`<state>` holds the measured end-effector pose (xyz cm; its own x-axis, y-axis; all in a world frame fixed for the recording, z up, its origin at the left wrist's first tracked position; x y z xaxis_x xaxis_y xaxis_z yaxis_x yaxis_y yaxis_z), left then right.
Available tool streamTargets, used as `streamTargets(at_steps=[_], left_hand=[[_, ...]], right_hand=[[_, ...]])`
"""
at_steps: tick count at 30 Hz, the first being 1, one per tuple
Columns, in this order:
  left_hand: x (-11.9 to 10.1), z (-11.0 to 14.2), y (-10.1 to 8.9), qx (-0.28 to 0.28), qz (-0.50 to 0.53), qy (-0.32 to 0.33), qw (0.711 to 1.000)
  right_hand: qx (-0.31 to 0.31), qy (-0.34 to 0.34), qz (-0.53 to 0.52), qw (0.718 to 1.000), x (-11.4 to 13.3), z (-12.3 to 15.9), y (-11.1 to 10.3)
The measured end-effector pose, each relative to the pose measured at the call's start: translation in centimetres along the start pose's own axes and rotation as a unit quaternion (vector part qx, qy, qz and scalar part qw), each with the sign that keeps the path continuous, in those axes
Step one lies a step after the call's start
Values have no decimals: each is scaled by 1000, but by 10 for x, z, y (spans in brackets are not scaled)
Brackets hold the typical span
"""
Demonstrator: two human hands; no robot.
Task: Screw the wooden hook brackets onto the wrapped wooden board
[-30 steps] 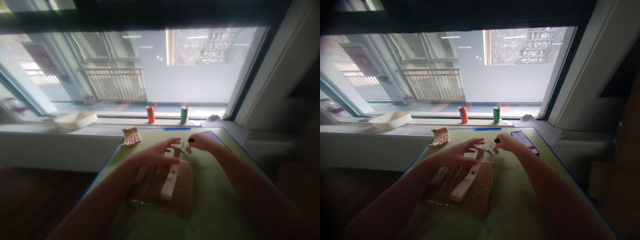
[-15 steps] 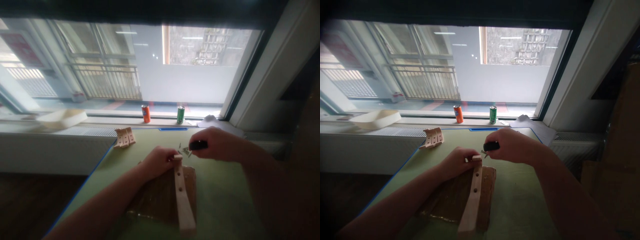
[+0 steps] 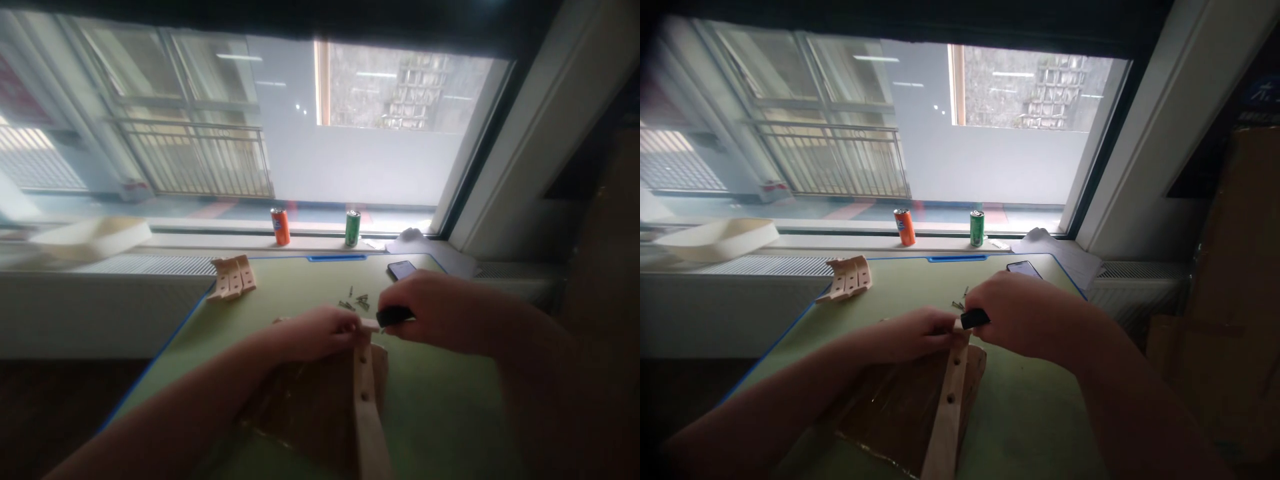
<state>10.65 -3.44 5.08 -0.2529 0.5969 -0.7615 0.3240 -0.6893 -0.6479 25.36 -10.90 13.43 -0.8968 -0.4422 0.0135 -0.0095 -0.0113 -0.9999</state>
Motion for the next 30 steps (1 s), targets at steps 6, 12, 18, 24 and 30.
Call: streamTargets(at_steps=[6, 12, 18, 24, 30], left_hand=[[7, -1, 3, -31, -54, -26, 998], [15, -5, 1, -103, -123, -57, 986], [15, -3, -1, -129, -87, -41, 987], [22, -6, -2, -90, -29, -29, 995], [28, -10, 1, -60, -21, -49, 997]], right_hand=[[-3, 1, -17, 1000, -6, -6, 6], [-19, 4, 0, 1000, -10, -12, 9], [-21, -1, 34, 999, -8, -18, 14], [-26, 7, 76, 997, 3, -21, 22], [-6, 13, 132, 991, 19, -25, 25]])
Point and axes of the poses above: each hand's wrist, its own z-axis away from the middle knuckle, its own y-axis out of the palm, x = y × z, the point moved 3 cm from there along -z, towards the middle knuckle, and after that the axes turned 9 degrees about z, right-handed, at the moved point
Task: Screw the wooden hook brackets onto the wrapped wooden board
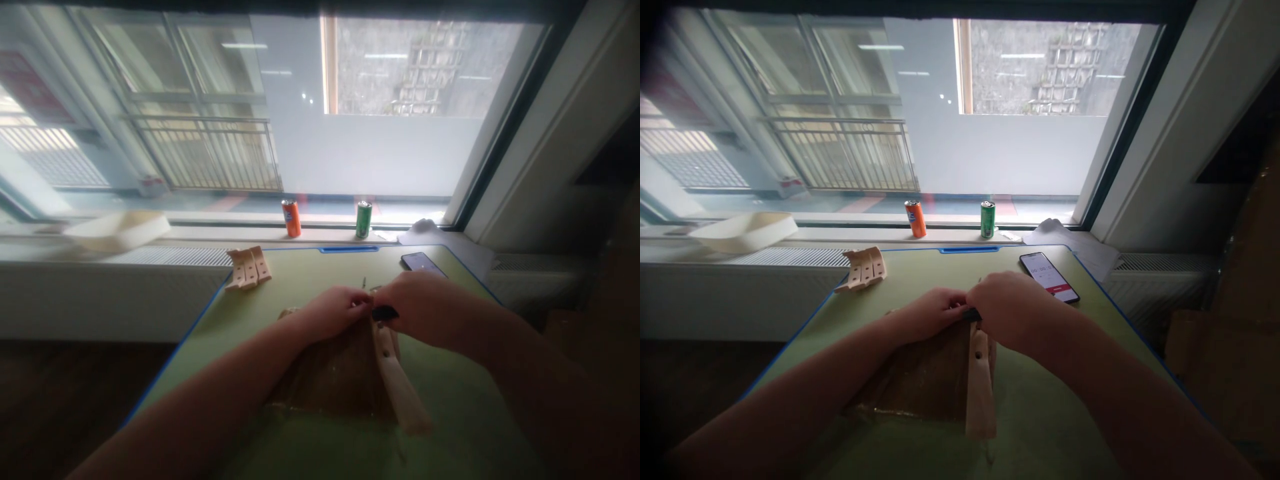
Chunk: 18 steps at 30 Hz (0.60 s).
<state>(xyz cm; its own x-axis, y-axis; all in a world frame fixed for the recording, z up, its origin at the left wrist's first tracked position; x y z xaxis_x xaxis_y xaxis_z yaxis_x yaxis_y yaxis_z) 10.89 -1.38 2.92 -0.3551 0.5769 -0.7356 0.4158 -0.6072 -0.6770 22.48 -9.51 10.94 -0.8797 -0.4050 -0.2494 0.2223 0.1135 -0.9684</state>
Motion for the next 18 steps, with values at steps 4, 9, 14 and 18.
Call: streamTargets(at_steps=[4, 9, 14, 18], left_hand=[[0, -1, 1, 8, -5, 16, 1000], [-1, -1, 1, 8, -14, 30, 999], [-4, 0, 1, 12, -9, 30, 999], [-4, 0, 0, 11, -11, 36, 999]], right_hand=[[7, 12, 14, 1000, 3, -2, 3], [52, 10, 24, 998, 6, -3, 3], [122, 17, 18, 992, 13, -5, 0], [95, 12, 10, 995, 14, -7, 5]])
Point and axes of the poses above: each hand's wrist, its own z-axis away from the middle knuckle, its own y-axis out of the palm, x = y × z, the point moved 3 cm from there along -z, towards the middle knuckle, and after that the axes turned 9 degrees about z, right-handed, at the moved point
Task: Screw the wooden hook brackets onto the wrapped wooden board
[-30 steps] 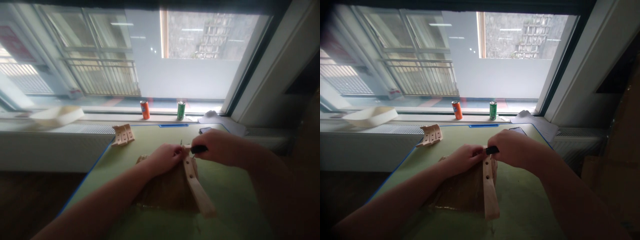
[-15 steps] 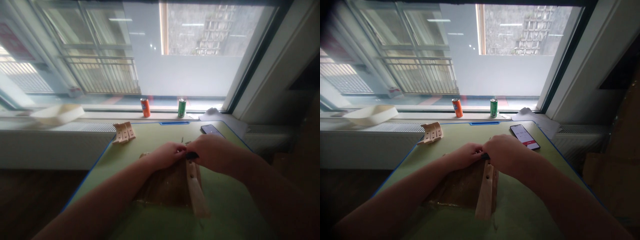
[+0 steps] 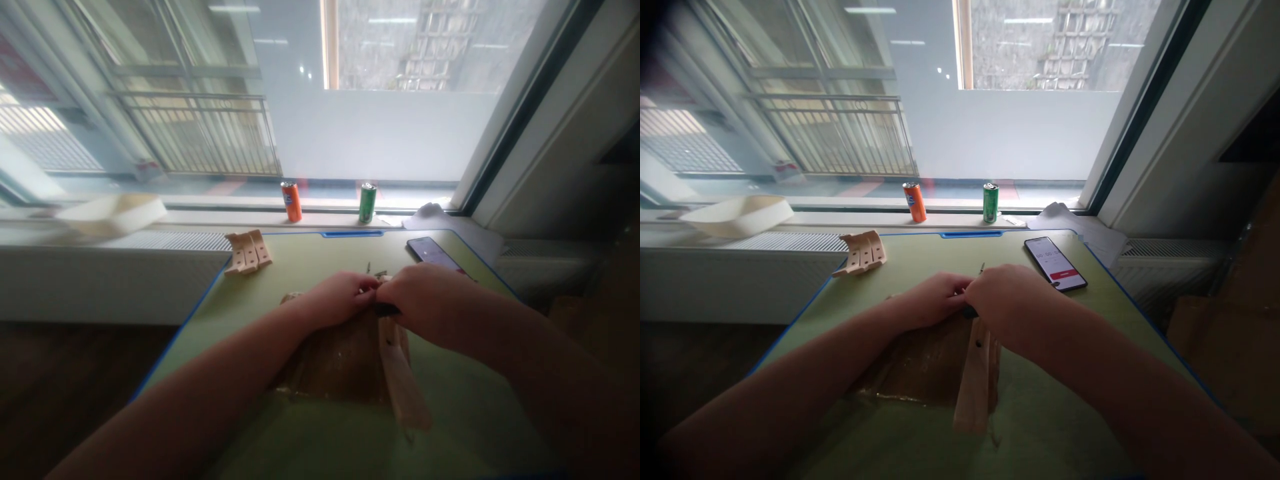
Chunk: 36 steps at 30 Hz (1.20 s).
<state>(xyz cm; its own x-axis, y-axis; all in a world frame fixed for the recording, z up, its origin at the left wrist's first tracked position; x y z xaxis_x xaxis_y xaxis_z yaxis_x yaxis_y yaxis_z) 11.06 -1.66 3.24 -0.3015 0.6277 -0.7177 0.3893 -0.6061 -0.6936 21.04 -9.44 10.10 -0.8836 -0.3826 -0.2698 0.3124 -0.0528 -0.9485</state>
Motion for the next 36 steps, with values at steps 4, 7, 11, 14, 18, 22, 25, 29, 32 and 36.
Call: streamTargets(at_steps=[4, 7, 11, 14, 18, 22, 25, 29, 32, 36], left_hand=[[2, -1, 0, -2, 8, 7, 1000], [2, -1, 1, -1, 8, -2, 1000], [1, 0, 0, -7, -3, -4, 1000], [0, 1, 0, -7, 1, -2, 1000], [-1, 1, 0, -9, 4, -4, 1000], [-3, 1, -1, -13, 5, -12, 1000], [-3, 1, -1, -12, 3, -14, 1000], [-3, 2, 0, -19, -8, -2, 1000], [-5, 4, -2, -47, -32, 4, 998], [-14, 11, -9, -170, -88, 4, 981]], right_hand=[[-34, -18, -11, 999, -4, -2, 7], [-49, -40, -29, 998, -6, -1, 6], [-62, -74, -50, 994, -8, 2, 5], [-66, -79, -58, 993, -9, 3, 6], [-34, -58, -42, 997, -9, 1, 7], [-16, -29, -27, 999, -9, 0, 7], [-29, -62, -57, 996, -9, -1, 7], [-34, -60, -63, 996, -12, -4, 7], [-21, -54, -75, 996, -12, -5, 5], [-21, -64, -108, 992, -14, 0, 4]])
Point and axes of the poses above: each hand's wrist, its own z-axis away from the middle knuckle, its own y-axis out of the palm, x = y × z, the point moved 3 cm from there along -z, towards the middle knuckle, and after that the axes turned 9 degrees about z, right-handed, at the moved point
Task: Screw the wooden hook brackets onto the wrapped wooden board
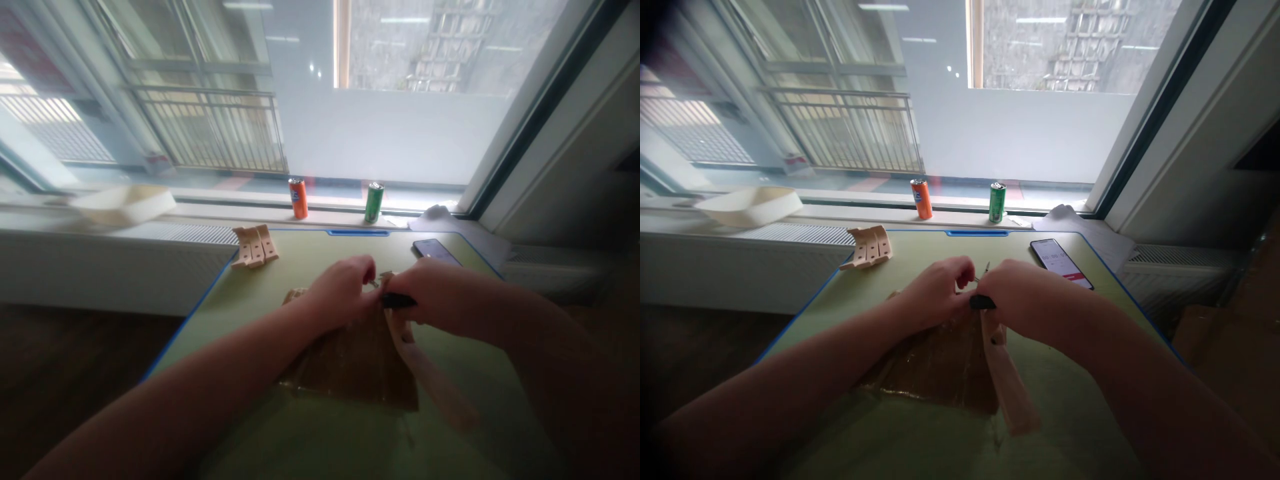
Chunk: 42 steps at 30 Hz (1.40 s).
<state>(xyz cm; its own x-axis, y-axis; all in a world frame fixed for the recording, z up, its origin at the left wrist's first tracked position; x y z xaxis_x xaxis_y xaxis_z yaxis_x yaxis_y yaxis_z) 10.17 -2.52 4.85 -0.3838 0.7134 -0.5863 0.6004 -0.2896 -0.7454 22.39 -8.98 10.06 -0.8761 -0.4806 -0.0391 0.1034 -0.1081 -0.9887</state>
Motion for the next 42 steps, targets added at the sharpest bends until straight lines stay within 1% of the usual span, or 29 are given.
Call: streamTargets(at_steps=[1, 3, 5, 7, 9, 13, 16, 18, 21, 24, 26, 28, 30, 33, 35, 37, 38, 39, 40, 42], left_hand=[[-3, 1, -2, -23, -12, 4, 1000], [-8, 3, -5, -42, -24, 17, 999], [-12, 5, -5, -40, -23, 26, 999], [-13, 6, -4, -32, -19, 28, 999], [-14, 7, -3, -27, -13, 25, 999], [-18, 10, -5, -39, 3, 22, 999], [-24, 12, -6, -21, 21, 49, 998], [-25, 13, -6, 3, 22, 72, 997], [-23, 12, -4, 37, 16, 92, 995], [-23, 11, -2, 70, 24, 107, 992], [-25, 10, 0, 95, 30, 113, 989], [-26, 10, 3, 120, 32, 114, 986], [-27, 10, 6, 144, 38, 114, 982], [-26, 9, 9, 158, 59, 116, 979], [-24, 9, 10, 157, 74, 117, 978], [-23, 8, 9, 157, 91, 114, 977], [-22, 8, 9, 159, 101, 112, 976], [-21, 7, 8, 163, 114, 112, 974], [-20, 6, 8, 169, 126, 113, 971], [-19, 5, 8, 176, 142, 118, 967]], right_hand=[[-10, -7, -11, 1000, -1, 3, 0], [-31, -14, -24, 999, -3, 9, -2], [-42, -10, -28, 999, -6, 14, -4], [-38, -5, -28, 999, -8, 18, -6], [-28, -2, -22, 999, -10, 20, -8], [-4, 13, -13, 1000, -17, 22, -8], [-4, 16, -13, 1000, -21, 23, -11], [-32, 30, 0, 999, -23, 25, -16], [-112, 61, 18, 992, -25, 27, -29], [-168, 70, -36, 983, -27, 26, -37], [-191, 91, -81, 974, -30, 24, -39], [-215, 126, -105, 963, -33, 24, -41], [-233, 146, -121, 954, -33, 25, -43], [-250, 148, -150, 945, -28, 28, -46], [-259, 145, -183, 937, -23, 32, -47], [-274, 143, -244, 919, -19, 36, -45], [-284, 138, -292, 903, -17, 38, -42], [-301, 130, -350, 877, -16, 40, -39], [-323, 119, -413, 843, -14, 43, -35], [-367, 101, -520, 764, -12, 47, -26]])
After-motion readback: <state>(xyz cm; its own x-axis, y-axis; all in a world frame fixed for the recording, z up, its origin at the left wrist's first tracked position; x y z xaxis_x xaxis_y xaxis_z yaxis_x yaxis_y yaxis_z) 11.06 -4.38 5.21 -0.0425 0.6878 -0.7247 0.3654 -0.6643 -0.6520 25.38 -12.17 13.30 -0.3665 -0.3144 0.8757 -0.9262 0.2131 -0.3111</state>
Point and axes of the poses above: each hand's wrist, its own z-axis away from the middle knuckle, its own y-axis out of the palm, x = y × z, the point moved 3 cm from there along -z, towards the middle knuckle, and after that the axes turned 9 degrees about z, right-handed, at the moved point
